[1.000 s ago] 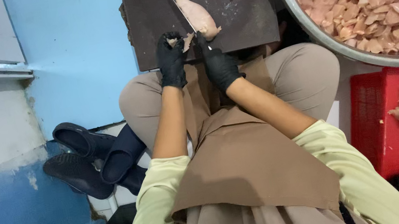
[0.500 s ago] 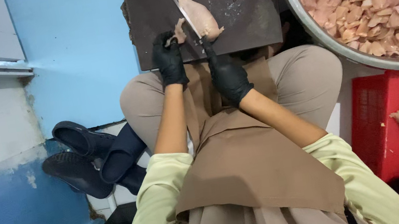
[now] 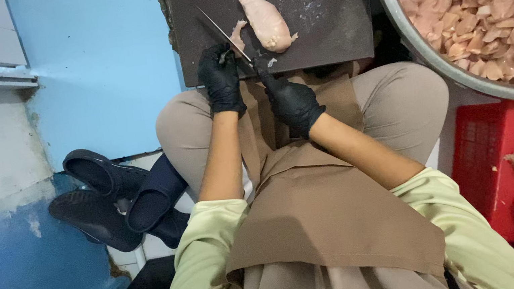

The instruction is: The person cuts raw chicken breasts into small pieces using a knife on a cutting board. The person holds the chicken with gloved hands, slices it into strips and cubes, and places the cut pieces into a large metal bowl.

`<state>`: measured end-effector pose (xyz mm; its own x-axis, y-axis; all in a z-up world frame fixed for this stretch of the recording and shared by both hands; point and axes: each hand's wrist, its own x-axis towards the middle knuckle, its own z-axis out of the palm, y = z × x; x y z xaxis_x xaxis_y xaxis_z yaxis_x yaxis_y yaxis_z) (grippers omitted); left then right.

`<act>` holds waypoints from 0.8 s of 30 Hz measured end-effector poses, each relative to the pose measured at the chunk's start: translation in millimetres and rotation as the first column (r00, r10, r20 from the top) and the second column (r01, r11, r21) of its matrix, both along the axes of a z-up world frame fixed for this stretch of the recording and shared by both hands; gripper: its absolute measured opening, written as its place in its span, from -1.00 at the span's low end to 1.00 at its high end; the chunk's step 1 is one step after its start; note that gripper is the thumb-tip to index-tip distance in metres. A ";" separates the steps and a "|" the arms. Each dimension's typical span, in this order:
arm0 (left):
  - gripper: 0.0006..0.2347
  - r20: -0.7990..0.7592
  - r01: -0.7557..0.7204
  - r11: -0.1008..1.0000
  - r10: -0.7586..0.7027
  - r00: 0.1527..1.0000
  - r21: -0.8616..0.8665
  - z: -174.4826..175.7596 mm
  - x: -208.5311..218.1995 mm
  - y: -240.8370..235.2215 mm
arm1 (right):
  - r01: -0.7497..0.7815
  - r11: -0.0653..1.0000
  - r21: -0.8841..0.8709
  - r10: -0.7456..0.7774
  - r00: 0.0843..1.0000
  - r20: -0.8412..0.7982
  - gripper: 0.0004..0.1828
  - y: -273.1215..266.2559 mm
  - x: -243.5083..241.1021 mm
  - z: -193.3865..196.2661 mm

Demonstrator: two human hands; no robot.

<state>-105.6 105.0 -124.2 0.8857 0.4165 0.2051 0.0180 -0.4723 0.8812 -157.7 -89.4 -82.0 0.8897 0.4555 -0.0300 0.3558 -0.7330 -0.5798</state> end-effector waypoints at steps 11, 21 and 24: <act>-0.80 0.053 0.033 0.992 -0.027 0.998 -0.120 -21.7 6.1 10.7 | -0.014 0.983 0.181 0.002 0.998 0.063 -0.15 23.7 31.3 0.4; -0.70 0.017 0.105 0.949 -0.116 0.993 0.296 24.4 19.7 -19.3 | 0.188 0.888 0.420 -0.081 0.963 -0.259 -0.32 -59.4 35.5 34.8; -0.71 -0.025 0.146 0.891 -0.150 0.988 0.431 40.4 25.1 -35.7 | 0.327 0.831 0.449 -0.176 0.922 -0.346 -0.34 -78.0 61.8 31.4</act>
